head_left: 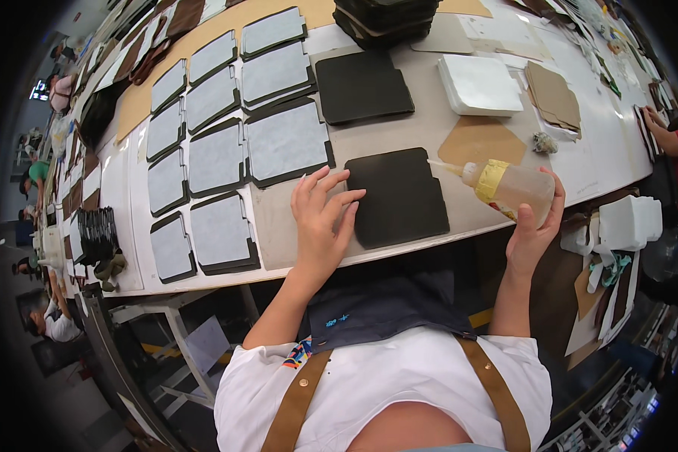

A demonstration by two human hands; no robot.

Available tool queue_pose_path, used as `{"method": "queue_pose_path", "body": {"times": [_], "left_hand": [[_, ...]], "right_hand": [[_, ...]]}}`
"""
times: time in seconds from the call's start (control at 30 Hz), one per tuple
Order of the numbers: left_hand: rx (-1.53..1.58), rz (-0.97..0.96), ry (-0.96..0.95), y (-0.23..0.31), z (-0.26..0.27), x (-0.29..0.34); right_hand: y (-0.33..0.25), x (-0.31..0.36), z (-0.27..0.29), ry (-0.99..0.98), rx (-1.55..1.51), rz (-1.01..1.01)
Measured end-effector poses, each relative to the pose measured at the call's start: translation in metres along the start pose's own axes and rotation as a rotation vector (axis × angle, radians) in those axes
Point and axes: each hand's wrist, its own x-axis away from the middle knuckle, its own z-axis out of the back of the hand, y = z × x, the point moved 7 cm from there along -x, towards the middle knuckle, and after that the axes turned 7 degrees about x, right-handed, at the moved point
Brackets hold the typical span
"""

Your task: The person repeatedly applies glue from a squeeze bottle onto dark rectangular pads and then places a white sheet on top, pressing it down. They move the finished units to a stack on the left and continue the cycle with new pads from a pile on the right.

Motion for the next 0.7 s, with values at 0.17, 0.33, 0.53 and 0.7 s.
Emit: {"method": "queue_pose_path", "body": {"times": [0.17,0.33,0.53,0.7], "left_hand": [[0.137,0.062,0.053,-0.01,0.003,0.002],[0.184,0.077,0.072,-0.012,0.006,0.001],[0.232,0.102,0.099,-0.015,0.007,0.002],[0.219,0.099,0.093,-0.013,0.008,0.001]], "right_hand": [[-0.018,0.005,-0.028,-0.076,0.037,0.111],[-0.019,0.007,-0.031,-0.079,0.102,0.162],[-0.022,0.008,-0.034,-0.083,0.144,0.202],[-0.024,0.009,-0.035,-0.089,0.151,0.222]]}}
